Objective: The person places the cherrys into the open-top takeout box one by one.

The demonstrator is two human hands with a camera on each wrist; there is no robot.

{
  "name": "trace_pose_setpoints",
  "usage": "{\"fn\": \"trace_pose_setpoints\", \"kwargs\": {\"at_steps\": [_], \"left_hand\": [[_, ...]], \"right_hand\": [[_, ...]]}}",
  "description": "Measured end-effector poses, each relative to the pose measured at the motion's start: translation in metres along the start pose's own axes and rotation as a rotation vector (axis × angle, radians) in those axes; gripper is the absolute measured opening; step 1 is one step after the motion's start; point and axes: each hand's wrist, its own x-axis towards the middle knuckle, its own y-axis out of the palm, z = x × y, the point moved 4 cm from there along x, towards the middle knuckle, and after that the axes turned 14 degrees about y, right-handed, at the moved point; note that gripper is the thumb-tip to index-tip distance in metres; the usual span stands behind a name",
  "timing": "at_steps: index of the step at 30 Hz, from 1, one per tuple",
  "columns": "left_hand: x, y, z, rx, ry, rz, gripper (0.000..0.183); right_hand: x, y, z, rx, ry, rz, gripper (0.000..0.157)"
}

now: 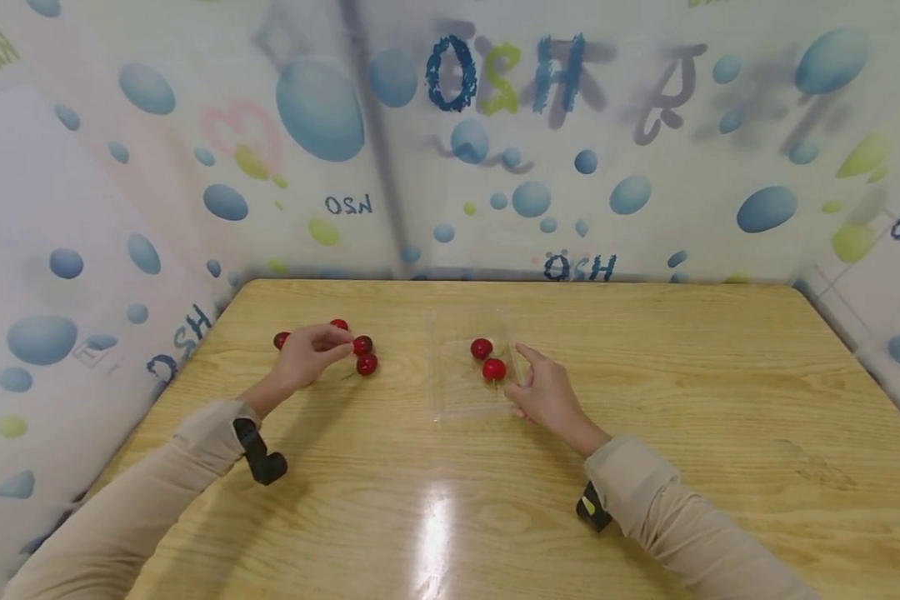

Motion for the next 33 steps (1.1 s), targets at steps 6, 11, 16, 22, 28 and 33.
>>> {"fn": "trace_pose_setpoints", "kwargs": {"at_steps": [6,11,16,22,28,33], "left_hand": [[-0.004,-0.002,0.007,0.040,0.013,0.027,0.017],[-0.008,0.000,0.012,0.074,0.003,0.070,0.015],[-0.014,0.004,0.019,0.104,-0.010,0.107,0.015],[-0.020,0.008,0.021,0.102,-0.034,0.121,0.013],[-0.022,0.011,0.021,0.114,-0.032,0.150,0.011],[-0.023,0.012,0.022,0.132,-0.041,0.157,0.011]], "right_hand": [[-0.001,-0.001,0.000,0.002,0.004,0.005,0.061],[-0.001,-0.001,0.000,-0.005,0.012,0.007,0.061],[0.000,-0.001,0.000,-0.010,0.015,0.004,0.061],[0.000,0.000,-0.001,-0.004,0.011,0.003,0.061],[0.000,0.000,-0.001,-0.007,0.012,0.004,0.061],[0.000,0.000,-0.001,-0.003,0.010,0.005,0.061]]}}
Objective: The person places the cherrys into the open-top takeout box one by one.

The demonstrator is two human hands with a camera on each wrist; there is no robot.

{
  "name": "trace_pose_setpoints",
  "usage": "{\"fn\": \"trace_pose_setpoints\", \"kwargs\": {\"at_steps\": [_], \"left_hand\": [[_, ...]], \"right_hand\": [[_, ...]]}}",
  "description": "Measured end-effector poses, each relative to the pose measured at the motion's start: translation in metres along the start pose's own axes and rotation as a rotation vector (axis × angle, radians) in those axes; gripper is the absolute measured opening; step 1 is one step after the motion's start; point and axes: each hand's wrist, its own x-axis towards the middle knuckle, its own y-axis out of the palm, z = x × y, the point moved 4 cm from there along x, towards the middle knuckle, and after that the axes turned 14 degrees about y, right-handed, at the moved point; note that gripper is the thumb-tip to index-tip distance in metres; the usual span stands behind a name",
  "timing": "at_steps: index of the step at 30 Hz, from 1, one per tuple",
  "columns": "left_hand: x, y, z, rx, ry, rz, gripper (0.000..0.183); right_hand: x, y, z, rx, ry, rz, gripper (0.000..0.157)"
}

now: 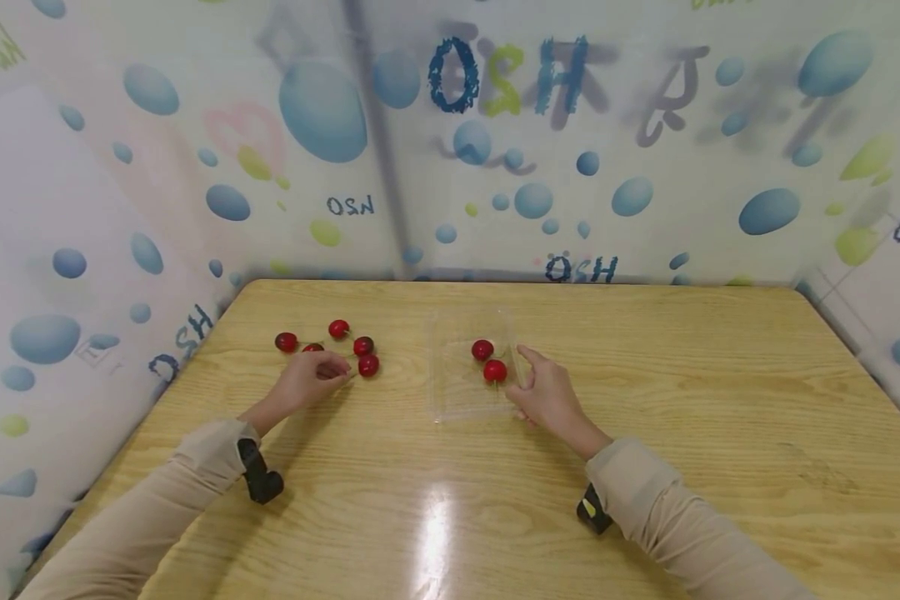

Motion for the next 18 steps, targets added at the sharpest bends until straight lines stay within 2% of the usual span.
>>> {"fn": "trace_pose_setpoints", "kwargs": {"at_steps": [11,18], "left_hand": [[0.0007,0.0045,0.0029,0.019,-0.019,0.011,0.011],[-0.0010,0.0057,0.0023,0.004,-0.024,-0.015,0.011]], "right_hand": [[-0.0008,0.0003,0.0004,0.015,-0.016,-0.001,0.061],[-0.0012,0.0001,0.0009,0.018,-0.012,0.002,0.061]]}}
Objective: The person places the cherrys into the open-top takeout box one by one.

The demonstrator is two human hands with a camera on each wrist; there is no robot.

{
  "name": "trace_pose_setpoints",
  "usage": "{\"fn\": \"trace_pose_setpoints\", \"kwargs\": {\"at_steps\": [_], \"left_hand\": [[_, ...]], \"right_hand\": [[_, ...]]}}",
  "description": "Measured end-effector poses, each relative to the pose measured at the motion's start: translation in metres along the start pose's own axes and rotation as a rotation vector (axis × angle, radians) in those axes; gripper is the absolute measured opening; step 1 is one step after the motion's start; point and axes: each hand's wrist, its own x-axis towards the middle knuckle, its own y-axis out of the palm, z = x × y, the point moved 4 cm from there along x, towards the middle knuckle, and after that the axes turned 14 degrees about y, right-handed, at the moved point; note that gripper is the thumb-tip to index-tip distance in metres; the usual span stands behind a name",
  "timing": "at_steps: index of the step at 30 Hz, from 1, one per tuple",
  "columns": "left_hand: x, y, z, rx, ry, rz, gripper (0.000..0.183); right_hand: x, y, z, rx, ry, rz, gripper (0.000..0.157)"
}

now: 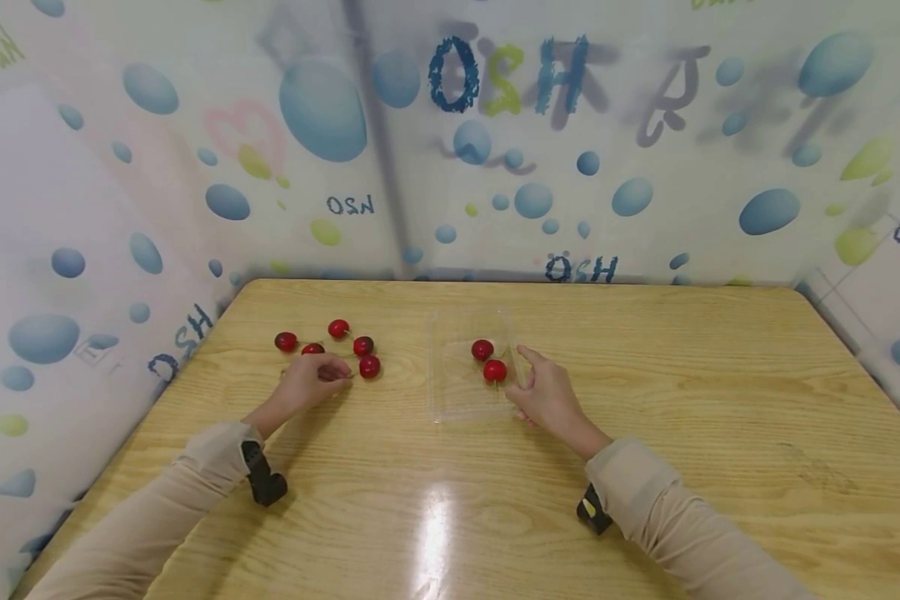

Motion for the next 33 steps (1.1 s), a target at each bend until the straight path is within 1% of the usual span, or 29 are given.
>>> {"fn": "trace_pose_setpoints", "kwargs": {"at_steps": [18,22,33], "left_hand": [[-0.0025,0.0031,0.0021,-0.021,-0.040,-0.052,0.010],[-0.0030,0.0034,0.0027,-0.019,-0.035,-0.059,0.010],[-0.0029,0.0042,0.0021,-0.010,-0.041,-0.043,0.012]], "right_hand": [[0.0012,0.0004,-0.0008,-0.003,0.019,0.008,0.062],[0.0017,0.0007,-0.0013,-0.007,0.020,0.007,0.062],[0.0005,0.0003,-0.0004,-0.011,0.004,-0.002,0.061]]}}
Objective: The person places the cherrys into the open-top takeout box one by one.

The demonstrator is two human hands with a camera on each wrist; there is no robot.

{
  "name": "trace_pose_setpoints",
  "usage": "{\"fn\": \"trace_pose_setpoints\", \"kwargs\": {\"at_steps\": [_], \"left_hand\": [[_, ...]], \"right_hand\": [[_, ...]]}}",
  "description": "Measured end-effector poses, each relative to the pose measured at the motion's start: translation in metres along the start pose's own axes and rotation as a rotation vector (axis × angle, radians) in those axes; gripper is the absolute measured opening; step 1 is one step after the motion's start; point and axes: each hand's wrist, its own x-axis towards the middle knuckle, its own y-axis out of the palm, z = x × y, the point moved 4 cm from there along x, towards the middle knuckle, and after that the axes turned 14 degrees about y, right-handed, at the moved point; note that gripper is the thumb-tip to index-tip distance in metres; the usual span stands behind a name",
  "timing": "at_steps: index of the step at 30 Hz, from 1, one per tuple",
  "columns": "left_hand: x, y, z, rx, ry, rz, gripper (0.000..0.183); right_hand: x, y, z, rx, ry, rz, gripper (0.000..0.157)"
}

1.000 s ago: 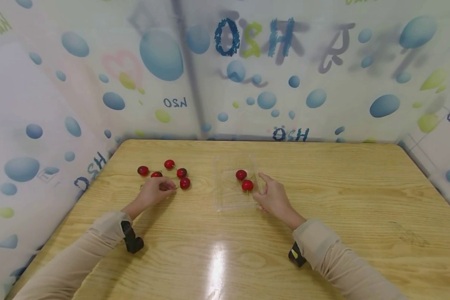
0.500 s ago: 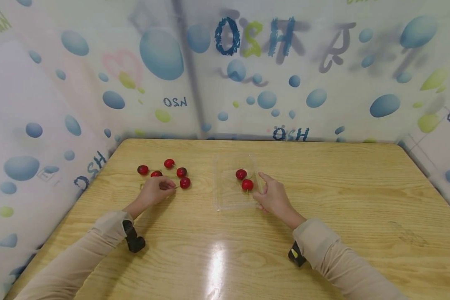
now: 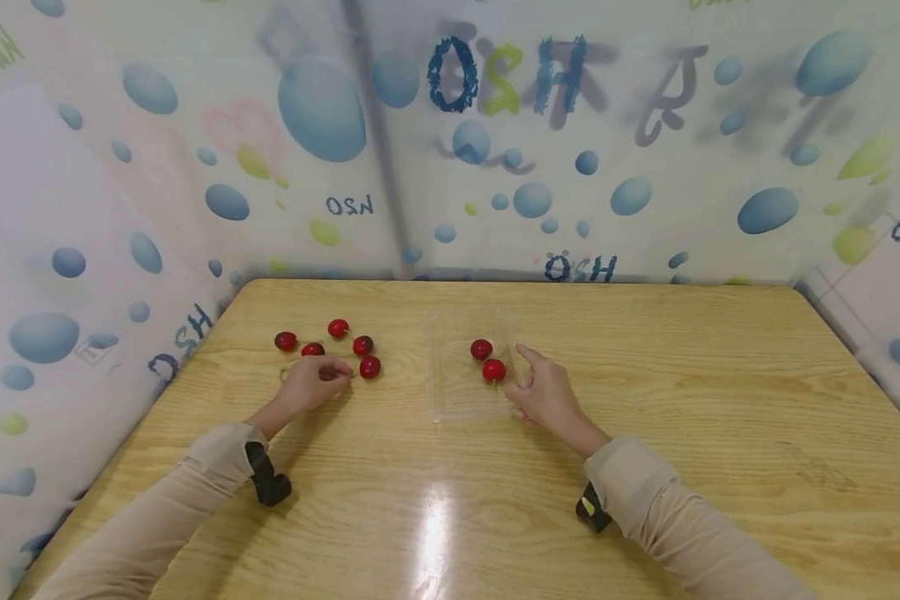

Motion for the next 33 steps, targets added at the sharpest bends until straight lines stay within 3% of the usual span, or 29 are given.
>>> {"fn": "trace_pose_setpoints", "kwargs": {"at_steps": [15,33], "left_hand": [[0.0014,-0.0003,-0.0007,0.015,-0.016,0.021,0.013],[0.0013,-0.0003,-0.0031,0.036,0.038,0.070,0.010]], "right_hand": [[0.0001,0.0003,-0.0005,0.000,0.002,0.000,0.061],[-0.0002,-0.0002,-0.0002,0.005,0.003,0.004,0.061]]}}
